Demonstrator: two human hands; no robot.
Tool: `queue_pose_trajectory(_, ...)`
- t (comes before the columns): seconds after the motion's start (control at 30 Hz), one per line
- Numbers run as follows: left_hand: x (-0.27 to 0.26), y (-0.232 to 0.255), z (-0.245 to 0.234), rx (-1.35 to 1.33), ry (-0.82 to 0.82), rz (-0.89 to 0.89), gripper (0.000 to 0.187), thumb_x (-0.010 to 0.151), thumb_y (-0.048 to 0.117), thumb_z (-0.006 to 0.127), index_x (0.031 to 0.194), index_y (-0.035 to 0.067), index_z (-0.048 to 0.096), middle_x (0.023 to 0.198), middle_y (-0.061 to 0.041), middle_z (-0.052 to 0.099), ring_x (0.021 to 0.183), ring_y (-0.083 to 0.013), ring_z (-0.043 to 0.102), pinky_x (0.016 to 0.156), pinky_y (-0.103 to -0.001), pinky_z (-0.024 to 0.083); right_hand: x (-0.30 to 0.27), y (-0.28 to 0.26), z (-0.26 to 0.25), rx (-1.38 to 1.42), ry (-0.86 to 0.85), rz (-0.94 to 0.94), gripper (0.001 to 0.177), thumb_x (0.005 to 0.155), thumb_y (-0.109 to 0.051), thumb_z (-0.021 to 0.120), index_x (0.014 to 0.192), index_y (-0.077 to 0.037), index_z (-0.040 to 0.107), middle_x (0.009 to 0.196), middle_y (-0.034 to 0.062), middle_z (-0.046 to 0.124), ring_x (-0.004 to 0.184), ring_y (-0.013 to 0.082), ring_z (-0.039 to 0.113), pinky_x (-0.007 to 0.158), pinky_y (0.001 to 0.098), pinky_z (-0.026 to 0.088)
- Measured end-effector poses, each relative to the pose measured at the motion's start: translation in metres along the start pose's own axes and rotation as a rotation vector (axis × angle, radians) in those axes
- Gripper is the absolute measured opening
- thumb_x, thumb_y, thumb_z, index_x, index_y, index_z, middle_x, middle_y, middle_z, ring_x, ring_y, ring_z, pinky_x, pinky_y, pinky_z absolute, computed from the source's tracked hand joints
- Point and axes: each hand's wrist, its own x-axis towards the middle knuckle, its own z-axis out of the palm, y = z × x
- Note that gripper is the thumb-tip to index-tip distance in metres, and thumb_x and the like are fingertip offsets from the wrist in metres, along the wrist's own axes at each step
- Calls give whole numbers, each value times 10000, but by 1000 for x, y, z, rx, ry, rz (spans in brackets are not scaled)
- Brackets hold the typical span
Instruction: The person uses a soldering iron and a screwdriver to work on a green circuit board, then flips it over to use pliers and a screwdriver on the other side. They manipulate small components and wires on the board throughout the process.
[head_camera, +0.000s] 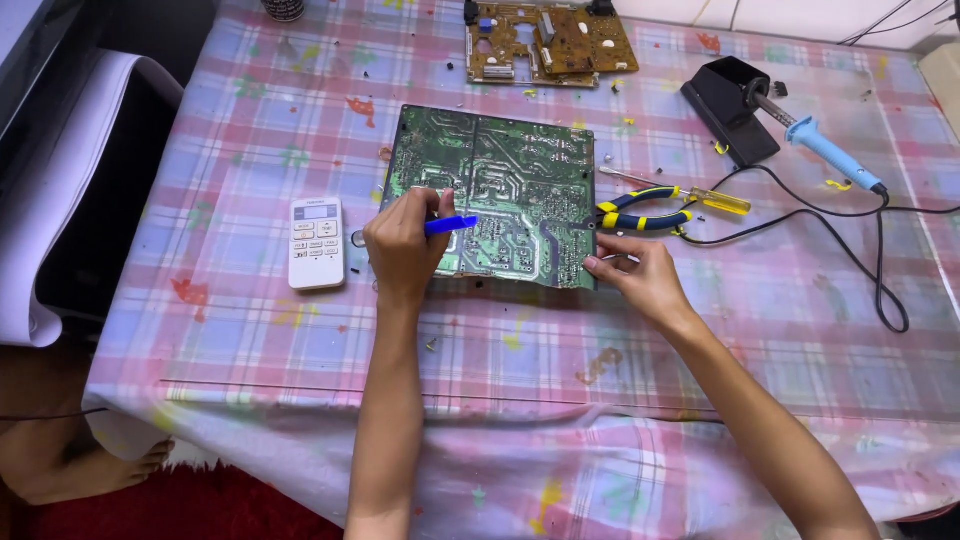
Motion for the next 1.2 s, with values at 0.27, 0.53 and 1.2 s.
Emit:
queue_pose_trajectory(0.27, 7, 11, -1, 19, -156, 38, 255, 846, 220, 657, 707, 116, 470, 520, -42, 474, 461, -226, 537, 440, -271, 441, -21, -18, -8, 73, -57, 76, 406, 733, 29, 690, 1125, 47, 587, 841, 149, 569, 750, 193, 615, 679, 309, 568)
queue_pose_trajectory(0.53, 1, 11, 1, 95, -317, -27, 250, 831, 273, 674, 728, 140, 489, 521, -5, 510, 478, -185, 555, 456, -254, 441, -31, -26, -15, 35, -93, 73, 401, 751, 31, 668, 1142, 43, 581, 819, 167, 579, 666, 200, 619, 630, 323, 571)
queue_pose_trajectory(1.2, -1, 9, 5, 26, -701, -103, 398, 836, 546, 554, 962, 169, 565, 888, -13, 504, 967, -211, 486, 934, -480, 267, 91, 33, -142, -1224, 95, -333, 302, 712, -99, 716, 1012, -125, 687, 887, 80, 656, 844, 284, 653, 764, 353, 529)
